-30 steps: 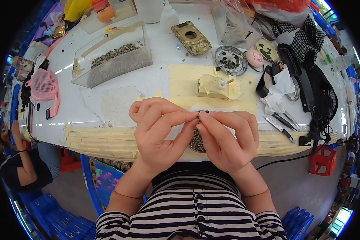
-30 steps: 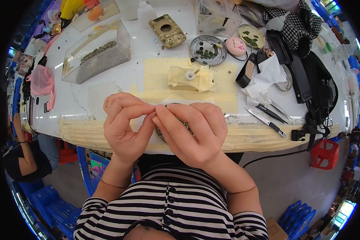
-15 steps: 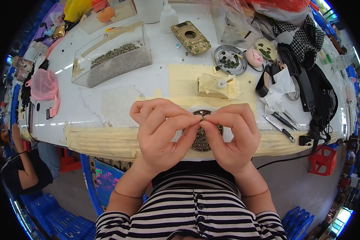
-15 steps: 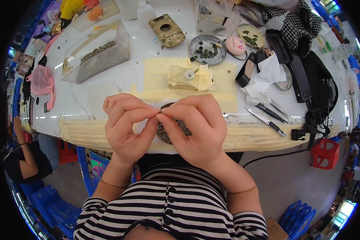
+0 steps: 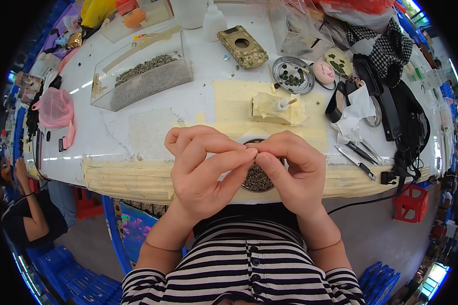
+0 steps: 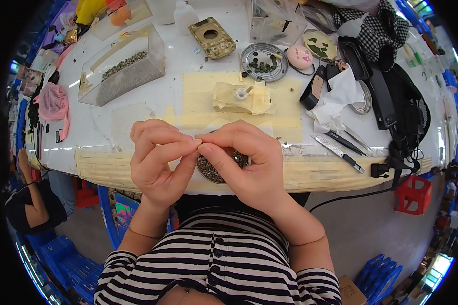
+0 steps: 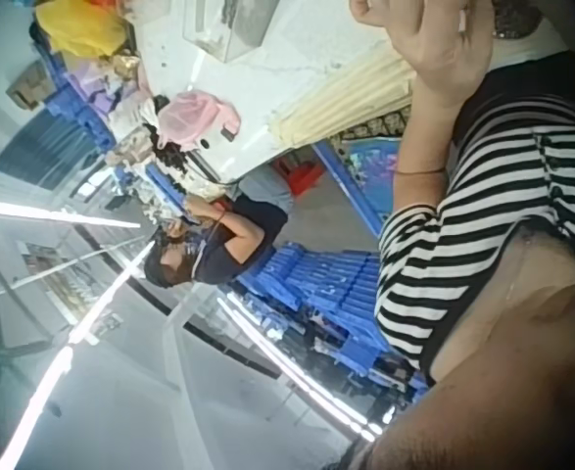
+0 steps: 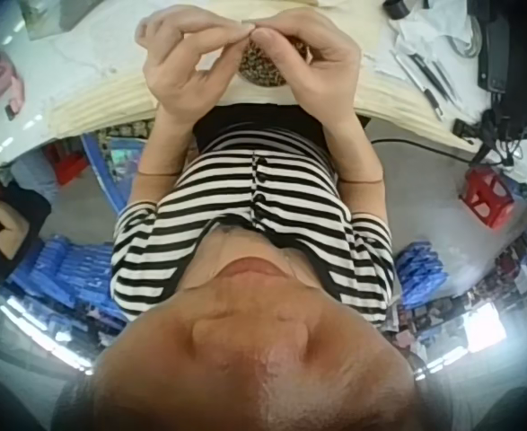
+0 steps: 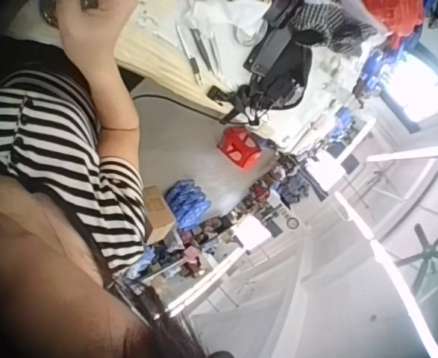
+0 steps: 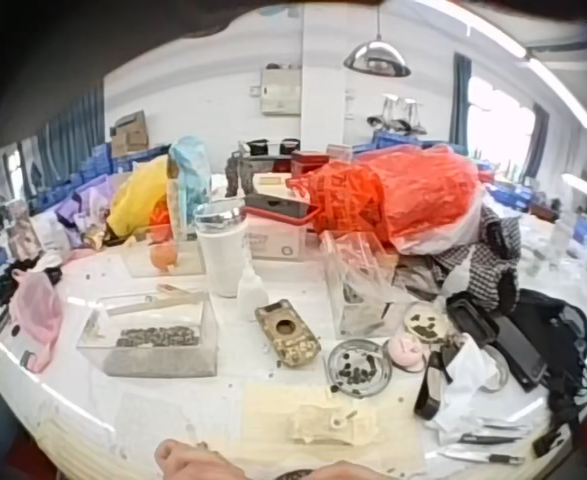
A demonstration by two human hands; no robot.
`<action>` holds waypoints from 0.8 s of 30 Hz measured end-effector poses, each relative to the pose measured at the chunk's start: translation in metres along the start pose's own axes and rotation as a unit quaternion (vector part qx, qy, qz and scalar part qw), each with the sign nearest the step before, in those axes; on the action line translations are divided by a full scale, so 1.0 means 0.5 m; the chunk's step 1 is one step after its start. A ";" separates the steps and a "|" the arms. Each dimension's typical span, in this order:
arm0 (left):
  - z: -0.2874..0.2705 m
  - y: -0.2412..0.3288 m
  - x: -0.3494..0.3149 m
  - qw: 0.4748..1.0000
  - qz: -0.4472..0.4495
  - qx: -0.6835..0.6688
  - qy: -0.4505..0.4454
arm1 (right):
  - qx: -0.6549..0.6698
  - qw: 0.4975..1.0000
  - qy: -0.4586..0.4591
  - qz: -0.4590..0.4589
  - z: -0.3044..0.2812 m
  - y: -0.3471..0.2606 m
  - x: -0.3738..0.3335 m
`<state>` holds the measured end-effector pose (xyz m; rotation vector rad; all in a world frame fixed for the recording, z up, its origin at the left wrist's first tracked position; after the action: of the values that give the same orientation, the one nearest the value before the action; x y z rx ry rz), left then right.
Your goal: Assembling small plastic components for a toy model.
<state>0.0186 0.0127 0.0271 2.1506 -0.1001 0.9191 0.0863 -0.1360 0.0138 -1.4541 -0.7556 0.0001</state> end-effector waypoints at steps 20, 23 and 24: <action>0.002 -0.006 -0.001 1.000 -0.025 -0.006 0.005 | -0.184 0.971 0.040 -0.149 0.007 -0.028 -0.002; 0.002 -0.002 -0.001 1.000 -0.012 -0.005 0.000 | -0.035 0.999 0.010 -0.019 0.002 0.000 -0.001; 0.001 0.000 0.000 1.000 -0.006 -0.002 -0.001 | 0.010 1.000 0.008 0.019 0.002 0.005 -0.002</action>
<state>0.0190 0.0123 0.0266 2.1462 -0.0906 0.9087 0.0860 -0.1350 0.0107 -1.4484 -0.7131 0.0259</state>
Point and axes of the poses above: each hand's wrist, its own x-axis towards the middle knuckle, its own z-axis out of the palm, y = z × x, the point moved 5 cm from there along x, towards the middle knuckle, and after that the axes turned 9 degrees about -z, right-handed, at the moved point
